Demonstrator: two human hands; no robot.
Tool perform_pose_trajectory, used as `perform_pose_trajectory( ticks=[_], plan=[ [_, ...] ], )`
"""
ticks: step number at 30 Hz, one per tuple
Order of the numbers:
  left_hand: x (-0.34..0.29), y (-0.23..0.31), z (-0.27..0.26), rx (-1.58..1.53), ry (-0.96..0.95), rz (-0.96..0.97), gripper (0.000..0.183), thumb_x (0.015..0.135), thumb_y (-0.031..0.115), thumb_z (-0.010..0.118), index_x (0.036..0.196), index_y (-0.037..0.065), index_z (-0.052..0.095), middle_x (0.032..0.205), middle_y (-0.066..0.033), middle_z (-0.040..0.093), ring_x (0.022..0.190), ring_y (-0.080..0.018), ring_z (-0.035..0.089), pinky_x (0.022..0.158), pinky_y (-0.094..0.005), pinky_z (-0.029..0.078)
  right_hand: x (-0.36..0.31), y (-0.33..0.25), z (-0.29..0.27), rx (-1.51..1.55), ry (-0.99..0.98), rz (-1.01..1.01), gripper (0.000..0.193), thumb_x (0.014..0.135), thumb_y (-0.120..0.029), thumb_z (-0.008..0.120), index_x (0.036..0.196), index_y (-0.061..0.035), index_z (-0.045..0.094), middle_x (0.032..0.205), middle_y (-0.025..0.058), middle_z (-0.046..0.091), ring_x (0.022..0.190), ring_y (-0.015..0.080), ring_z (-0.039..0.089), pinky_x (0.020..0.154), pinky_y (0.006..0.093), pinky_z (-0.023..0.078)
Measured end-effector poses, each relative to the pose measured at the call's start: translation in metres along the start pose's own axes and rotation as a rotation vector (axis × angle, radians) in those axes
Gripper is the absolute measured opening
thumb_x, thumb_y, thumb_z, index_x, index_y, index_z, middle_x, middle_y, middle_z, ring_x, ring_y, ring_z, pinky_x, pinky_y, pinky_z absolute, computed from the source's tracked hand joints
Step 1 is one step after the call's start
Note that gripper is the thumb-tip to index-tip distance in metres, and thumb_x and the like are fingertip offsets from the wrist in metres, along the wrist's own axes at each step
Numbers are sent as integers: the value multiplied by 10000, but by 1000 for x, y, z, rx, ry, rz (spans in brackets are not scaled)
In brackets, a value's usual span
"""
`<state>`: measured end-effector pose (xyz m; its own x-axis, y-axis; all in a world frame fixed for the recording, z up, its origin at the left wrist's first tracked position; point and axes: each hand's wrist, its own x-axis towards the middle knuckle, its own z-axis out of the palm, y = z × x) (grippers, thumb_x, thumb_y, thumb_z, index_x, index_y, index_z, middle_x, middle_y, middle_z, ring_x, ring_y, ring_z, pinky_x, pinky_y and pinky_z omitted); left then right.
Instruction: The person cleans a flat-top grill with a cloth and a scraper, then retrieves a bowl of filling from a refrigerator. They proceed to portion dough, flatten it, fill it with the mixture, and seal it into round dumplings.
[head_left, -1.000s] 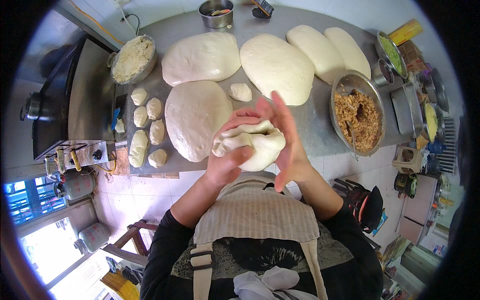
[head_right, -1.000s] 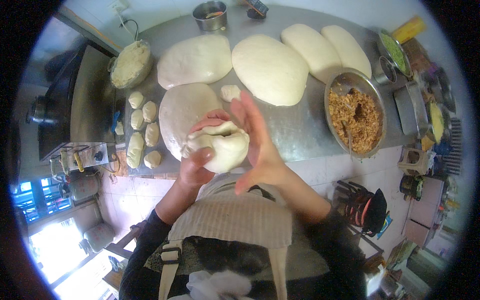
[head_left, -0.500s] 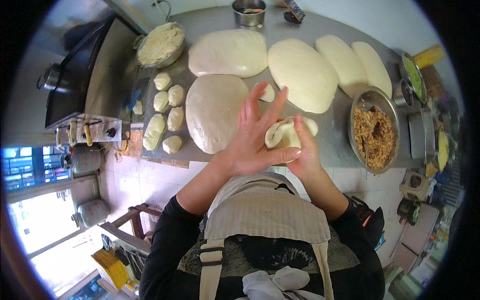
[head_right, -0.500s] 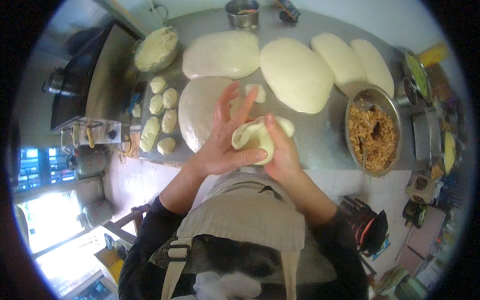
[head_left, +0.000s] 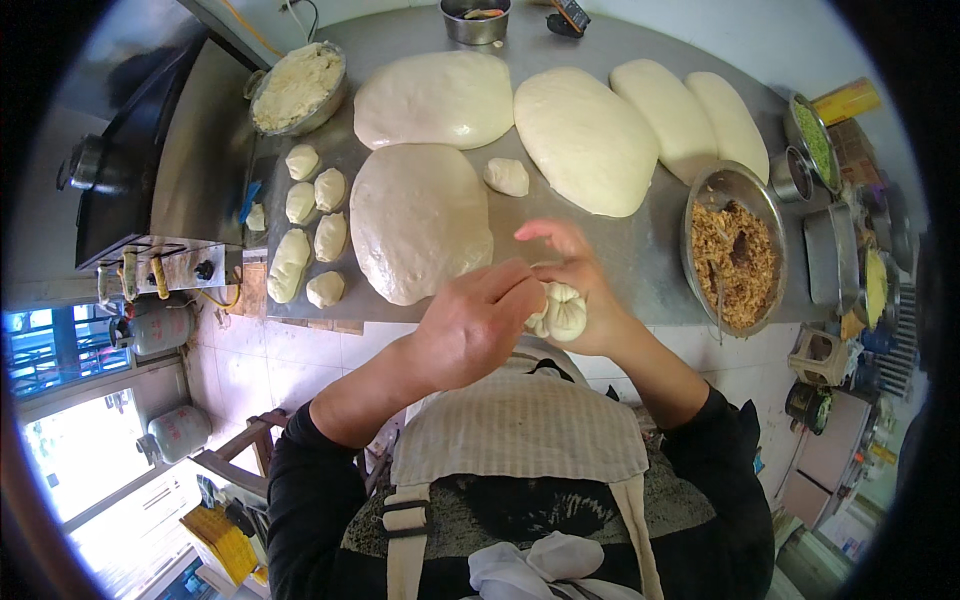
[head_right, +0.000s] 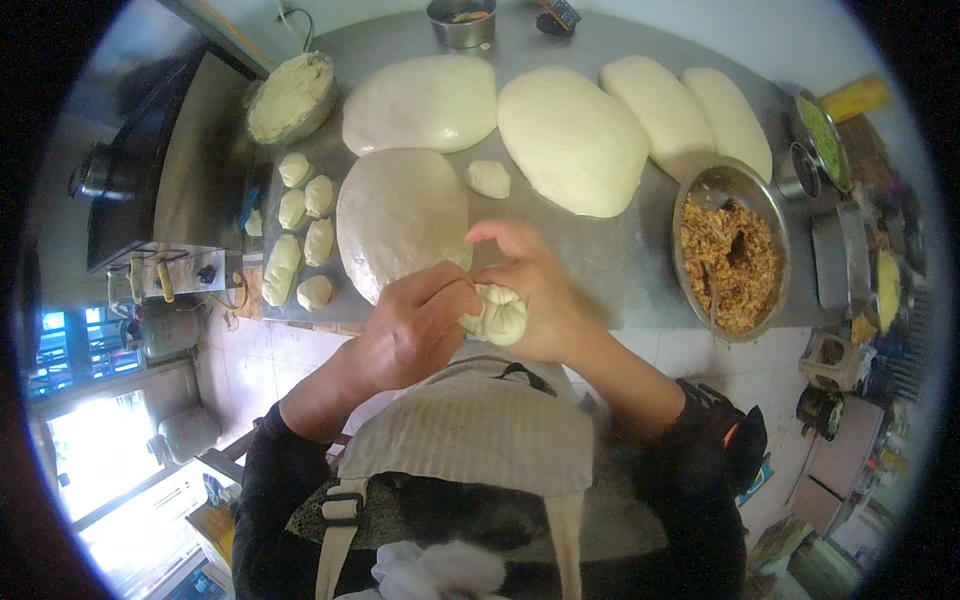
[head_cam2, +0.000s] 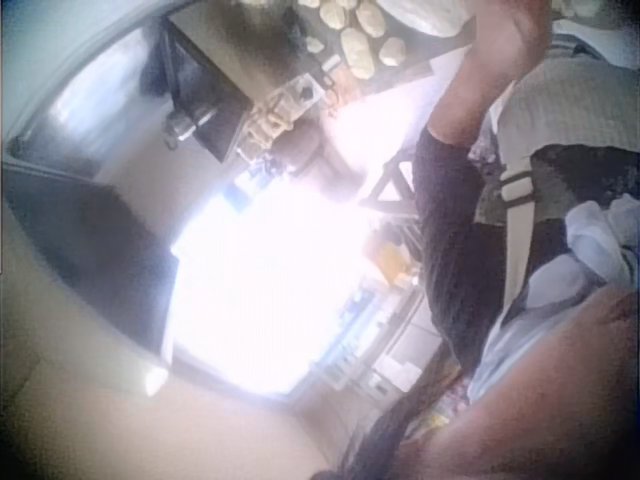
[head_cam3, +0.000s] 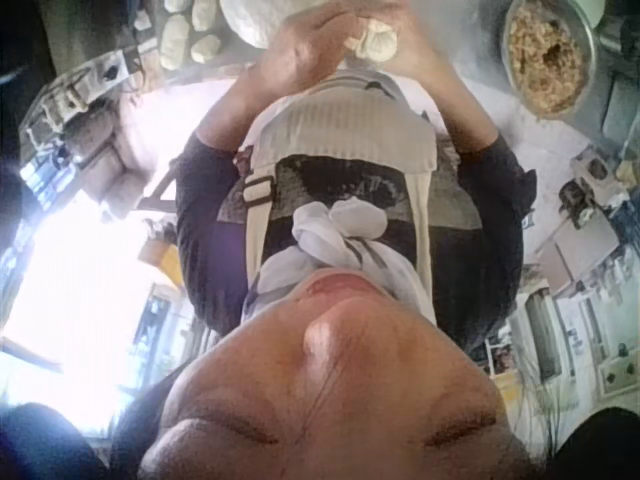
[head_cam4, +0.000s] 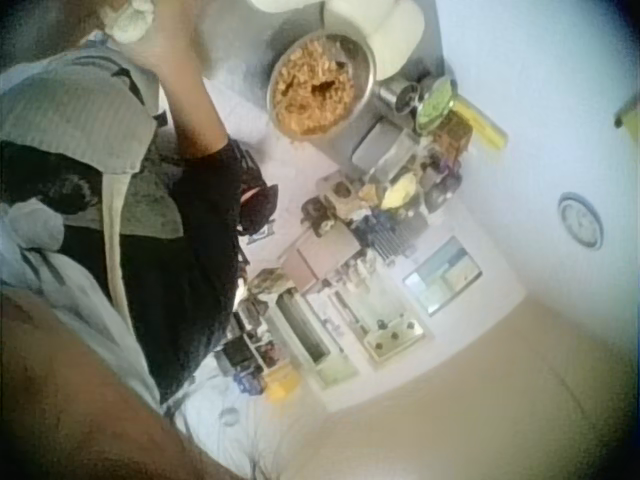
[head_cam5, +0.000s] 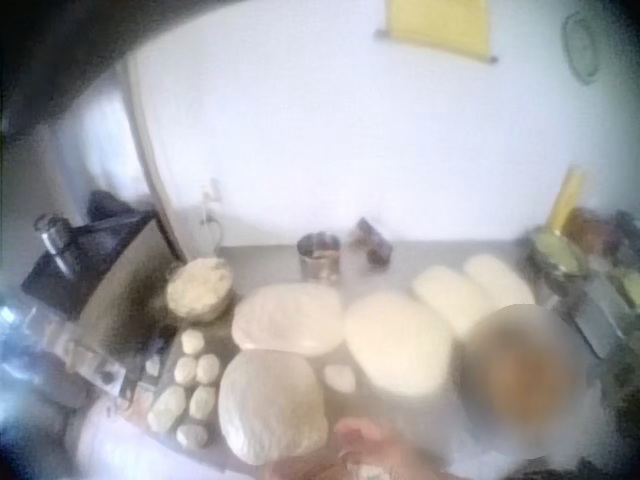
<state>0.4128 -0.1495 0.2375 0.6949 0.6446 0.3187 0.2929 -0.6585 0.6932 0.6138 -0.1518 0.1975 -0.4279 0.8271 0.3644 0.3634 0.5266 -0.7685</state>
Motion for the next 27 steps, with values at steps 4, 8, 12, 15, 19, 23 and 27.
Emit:
perform_pose_trajectory(
  ticks=[4, 8, 12, 15, 19, 23, 27],
  plan=[
    [4, -5, -19, -148, 50, -46, 633, 679, 20, 759, 1228, -8, 446, 1200, -183, 495, 1066, -322, 547, 853, -395, 488, -4, -4, 11, 560, -88, 448, 332, 740, -87, 804, 1046, -50, 681, 1299, 120, 539, 1101, 220, 572, 931, 365, 468],
    [5, -17, -14, -305, 4, -288, 913, 652, 138, 856, 1396, -11, 348, 1308, -169, 465, 1165, -285, 513, 944, -378, 461, 4, -18, 13, 288, -2, 347, 553, 767, -232, 798, 1261, -84, 598, 1340, 148, 502, 1322, 339, 392, 1078, 454, 345],
    [8, -27, 26, -938, 154, -284, 788, 714, 189, 845, 1365, 6, 441, 1237, -111, 554, 1145, -206, 548, 974, -342, 449, 17, -27, 8, -136, 69, 167, 827, 788, -344, 792, 1448, -25, 408, 1525, 190, 304, 1413, 329, 296, 1104, 458, 304],
    [5, -29, 35, -1116, 368, -362, 641, 737, 198, 836, 1284, 38, 543, 1253, -94, 538, 1164, -175, 524, 984, -336, 435, 17, -27, 14, 370, 220, 38, 903, 758, -409, 794, 1440, 28, 394, 1520, 229, 288, 1453, 405, 186, 1138, 541, 213],
    [6, -23, 29, -926, 462, -212, 382, 812, 120, 768, 1160, 66, 623, 1240, -66, 507, 1168, -189, 493, 995, -357, 417, 7, -27, 30, 378, 231, -172, 839, 770, -379, 788, 1408, 43, 442, 1510, 258, 280, 1421, 394, 272, 1148, 514, 194],
    [14, -16, 30, -934, 602, -260, 342, 811, 118, 766, 1120, 64, 630, 1230, -54, 473, 1160, -195, 477, 1002, -373, 403, 15, -28, 27, 748, 250, -70, 609, 827, -294, 742, 1310, 28, 555, 1496, 211, 341, 1391, 374, 333, 1136, 513, 244],
    [13, -2, 29, -928, 579, -554, 297, 825, 153, 732, 1089, 60, 632, 1205, -54, 492, 1194, -183, 460, 1004, -379, 395, 38, -33, -4, 914, 414, -49, 313, 854, -232, 686, 1093, -30, 699, 1296, 134, 568, 1326, 314, 432, 1124, 512, 274]
  ],
)
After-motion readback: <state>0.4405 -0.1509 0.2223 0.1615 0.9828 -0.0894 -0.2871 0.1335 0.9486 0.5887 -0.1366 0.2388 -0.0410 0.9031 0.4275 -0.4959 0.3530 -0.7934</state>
